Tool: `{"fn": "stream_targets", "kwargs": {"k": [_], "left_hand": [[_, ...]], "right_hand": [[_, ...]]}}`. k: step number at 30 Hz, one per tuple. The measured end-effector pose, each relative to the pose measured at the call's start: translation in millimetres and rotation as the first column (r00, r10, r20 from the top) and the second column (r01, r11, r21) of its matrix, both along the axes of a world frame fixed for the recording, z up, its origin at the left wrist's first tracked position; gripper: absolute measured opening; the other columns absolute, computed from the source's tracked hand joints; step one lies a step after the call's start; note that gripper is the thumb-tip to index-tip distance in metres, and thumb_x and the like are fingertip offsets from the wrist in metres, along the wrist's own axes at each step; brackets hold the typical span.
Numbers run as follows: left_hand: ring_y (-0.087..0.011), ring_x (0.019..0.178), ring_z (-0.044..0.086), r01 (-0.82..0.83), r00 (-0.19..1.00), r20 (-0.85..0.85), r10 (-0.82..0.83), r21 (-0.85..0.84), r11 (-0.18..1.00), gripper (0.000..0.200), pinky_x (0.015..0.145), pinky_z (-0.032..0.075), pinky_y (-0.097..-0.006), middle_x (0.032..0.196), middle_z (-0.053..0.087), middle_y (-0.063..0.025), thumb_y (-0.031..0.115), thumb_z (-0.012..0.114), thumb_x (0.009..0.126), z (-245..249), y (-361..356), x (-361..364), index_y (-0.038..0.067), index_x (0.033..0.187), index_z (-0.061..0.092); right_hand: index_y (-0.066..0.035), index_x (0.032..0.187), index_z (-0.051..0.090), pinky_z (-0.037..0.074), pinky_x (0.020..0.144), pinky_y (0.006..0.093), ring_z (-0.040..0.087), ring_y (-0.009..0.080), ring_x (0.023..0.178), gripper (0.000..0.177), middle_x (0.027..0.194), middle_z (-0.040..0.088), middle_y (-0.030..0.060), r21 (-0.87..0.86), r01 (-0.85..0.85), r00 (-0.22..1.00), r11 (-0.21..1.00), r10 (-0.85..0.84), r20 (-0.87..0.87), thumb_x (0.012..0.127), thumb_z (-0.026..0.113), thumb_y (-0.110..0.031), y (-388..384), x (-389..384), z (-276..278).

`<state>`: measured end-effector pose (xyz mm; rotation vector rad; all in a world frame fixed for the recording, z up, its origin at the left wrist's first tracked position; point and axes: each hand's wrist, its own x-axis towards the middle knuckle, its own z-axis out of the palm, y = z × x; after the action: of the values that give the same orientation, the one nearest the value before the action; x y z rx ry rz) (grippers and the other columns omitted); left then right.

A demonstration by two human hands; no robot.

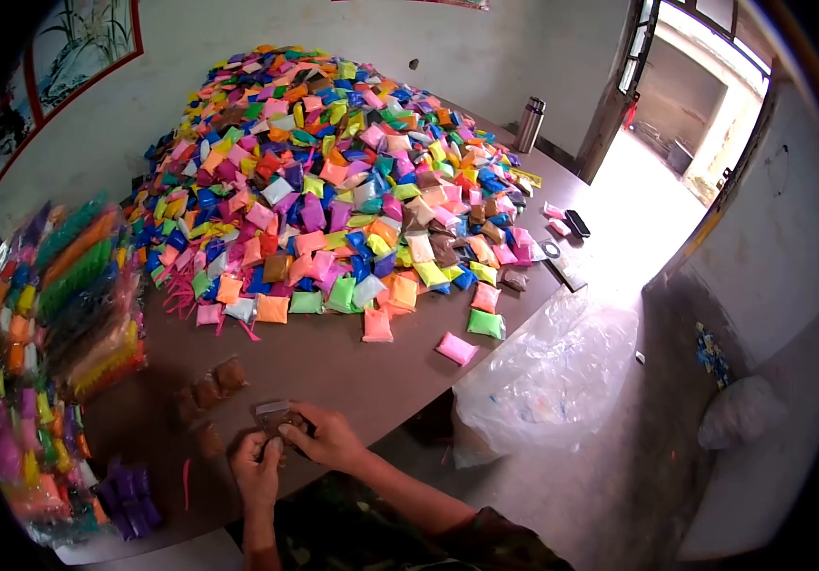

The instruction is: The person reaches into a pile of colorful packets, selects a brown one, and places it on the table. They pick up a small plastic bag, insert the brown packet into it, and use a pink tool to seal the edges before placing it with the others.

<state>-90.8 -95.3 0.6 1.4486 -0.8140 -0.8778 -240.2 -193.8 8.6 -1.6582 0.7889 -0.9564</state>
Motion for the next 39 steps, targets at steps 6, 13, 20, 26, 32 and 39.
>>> {"fn": "stream_targets", "kwargs": {"k": [6, 13, 20, 26, 32, 39], "left_hand": [[-0.0056, 0.078, 0.06, 0.004, 1.0, 0.009, -0.004, -0.013, 1.0, 0.013, 0.07, 0.05, -0.0234, 0.093, 0.07, -0.0009, 0.005, 0.067, 0.104, 2.2, 2.5, -0.2, -0.002, 0.114, 0.068], [-0.0086, 0.087, 0.063, 0.026, 0.999, 0.039, -0.026, -0.01, 1.0, 0.015, 0.078, 0.052, -0.0259, 0.097, 0.071, -0.0026, 0.003, 0.068, 0.101, 5.8, -2.0, -4.9, -0.006, 0.113, 0.066], [-0.0078, 0.09, 0.064, -0.044, 0.986, 0.162, 0.035, 0.055, 0.997, 0.011, 0.079, 0.054, -0.0293, 0.095, 0.073, -0.0044, 0.004, 0.068, 0.099, -9.0, 1.1, -1.1, -0.004, 0.107, 0.068], [-0.0074, 0.089, 0.061, 0.009, 0.966, 0.259, 0.011, -0.078, 0.997, 0.024, 0.082, 0.052, -0.0275, 0.096, 0.072, -0.0013, 0.017, 0.072, 0.103, 22.8, -2.6, -7.9, -0.002, 0.118, 0.073], [-0.0061, 0.082, 0.061, -0.034, 0.986, 0.159, 0.04, -0.036, 0.999, 0.022, 0.074, 0.051, -0.0268, 0.089, 0.074, -0.0046, 0.018, 0.072, 0.104, 6.7, 1.2, -2.4, -0.002, 0.112, 0.075], [-0.005, 0.077, 0.058, -0.087, 0.989, 0.105, 0.1, -0.124, 0.988, 0.022, 0.069, 0.05, -0.0257, 0.083, 0.069, -0.0006, 0.019, 0.073, 0.104, 24.5, -4.2, -8.0, -0.003, 0.111, 0.074]], "right_hand": [[-0.003, 0.131, 0.068, 0.055, 0.072, 0.0344, 0.067, 0.0171, 0.077, 0.042, 0.094, 0.072, 0.0116, 0.066, -0.042, 0.994, 0.997, 0.048, -0.096, 0.093, 0.078, -0.018, -0.8, -5.7, 1.6], [0.0, 0.133, 0.065, 0.054, 0.071, 0.0362, 0.065, 0.0223, 0.077, 0.045, 0.092, 0.071, 0.0167, 0.052, -0.09, 0.996, 0.995, 0.091, -0.021, 0.094, 0.077, -0.017, -4.4, -3.3, -2.3], [-0.002, 0.123, 0.07, 0.054, 0.07, 0.0347, 0.064, 0.0141, 0.077, 0.032, 0.088, 0.07, 0.0105, 0.097, -0.047, 0.997, 0.994, 0.052, -0.055, 0.095, 0.077, -0.016, 3.4, 0.1, -4.7], [-0.003, 0.117, 0.073, 0.052, 0.07, 0.0289, 0.06, 0.0076, 0.08, 0.025, 0.086, 0.068, 0.0025, 0.115, -0.038, 0.999, 0.993, 0.039, -0.008, 0.094, 0.077, -0.012, 0.0, 0.6, -7.4], [-0.001, 0.112, 0.074, 0.048, 0.067, 0.0284, 0.056, 0.0085, 0.076, 0.021, 0.082, 0.062, 0.0004, 0.084, -0.071, 0.996, 0.994, 0.066, 0.056, 0.094, 0.078, -0.009, -6.2, 2.4, -12.6], [0.001, 0.106, 0.075, 0.047, 0.069, 0.028, 0.056, 0.008, 0.077, 0.014, 0.083, 0.063, 0.0011, 0.293, -0.14, 0.982, 0.946, 0.095, 0.162, 0.094, 0.079, -0.004, -2.9, 0.2, -1.2]]}}
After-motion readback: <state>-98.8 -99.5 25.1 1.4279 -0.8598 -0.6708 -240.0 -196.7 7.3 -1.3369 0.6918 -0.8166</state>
